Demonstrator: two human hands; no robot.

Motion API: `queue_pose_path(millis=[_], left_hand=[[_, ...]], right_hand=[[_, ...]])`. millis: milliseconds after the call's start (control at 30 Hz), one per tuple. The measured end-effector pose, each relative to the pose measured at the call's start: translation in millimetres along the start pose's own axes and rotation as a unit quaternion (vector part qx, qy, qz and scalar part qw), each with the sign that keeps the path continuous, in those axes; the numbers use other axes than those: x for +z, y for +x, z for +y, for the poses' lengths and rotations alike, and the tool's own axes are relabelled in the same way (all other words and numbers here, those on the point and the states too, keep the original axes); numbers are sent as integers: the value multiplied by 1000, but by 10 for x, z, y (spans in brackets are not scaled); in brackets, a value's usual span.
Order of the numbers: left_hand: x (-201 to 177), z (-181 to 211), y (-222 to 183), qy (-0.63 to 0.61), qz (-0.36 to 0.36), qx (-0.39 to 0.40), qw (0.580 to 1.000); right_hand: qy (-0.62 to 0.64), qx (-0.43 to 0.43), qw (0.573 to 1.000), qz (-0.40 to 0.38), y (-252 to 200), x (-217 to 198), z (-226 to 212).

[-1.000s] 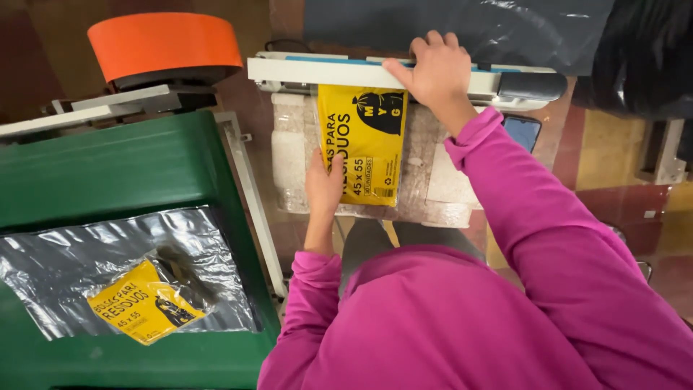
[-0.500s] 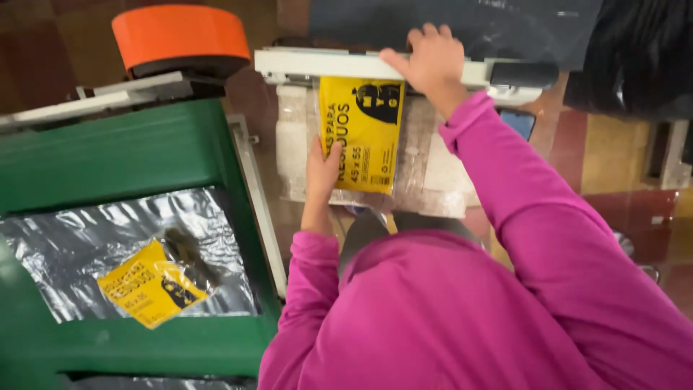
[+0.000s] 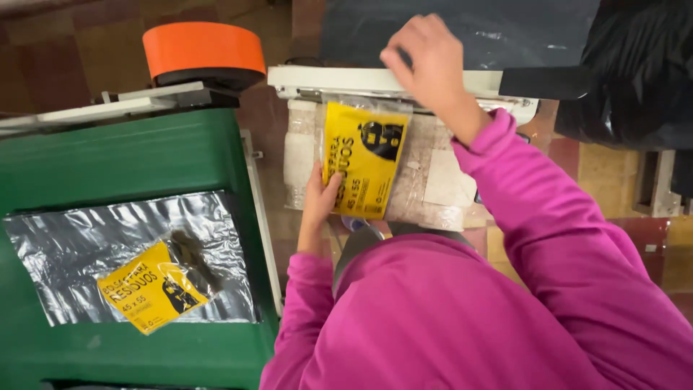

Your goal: Folding black plastic bags and sealing them inside yellow retail packaging using a heat sealer.

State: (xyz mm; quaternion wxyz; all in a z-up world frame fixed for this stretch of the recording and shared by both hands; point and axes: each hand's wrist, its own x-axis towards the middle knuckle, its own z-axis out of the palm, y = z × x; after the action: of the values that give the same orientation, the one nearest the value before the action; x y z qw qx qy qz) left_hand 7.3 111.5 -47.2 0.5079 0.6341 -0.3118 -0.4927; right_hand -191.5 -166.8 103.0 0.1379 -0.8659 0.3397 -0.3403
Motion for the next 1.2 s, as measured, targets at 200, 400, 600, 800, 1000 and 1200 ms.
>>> queue_pose_path(millis=[200, 400, 600, 800, 1000, 1200], left_hand=[[-255, 234, -518, 6, -27, 0, 1000], [-493, 237, -482, 68, -47, -13, 997], [-74, 598, 128, 317, 59, 44, 945], [390, 200, 564, 484, 133, 133, 854], [422, 82, 621, 506, 123, 217, 825], [383, 122, 592, 476, 150, 173, 849]], right_hand=[[159, -51, 972, -164, -117, 48, -501], [382, 167, 846, -331, -777, 926, -289], [403, 272, 841, -236, -1230, 1130, -172], [231, 242, 929, -158, -1455, 930, -65], [226, 249, 932, -135, -1532, 803, -48], [286, 344, 868, -216, -1561, 593, 186]])
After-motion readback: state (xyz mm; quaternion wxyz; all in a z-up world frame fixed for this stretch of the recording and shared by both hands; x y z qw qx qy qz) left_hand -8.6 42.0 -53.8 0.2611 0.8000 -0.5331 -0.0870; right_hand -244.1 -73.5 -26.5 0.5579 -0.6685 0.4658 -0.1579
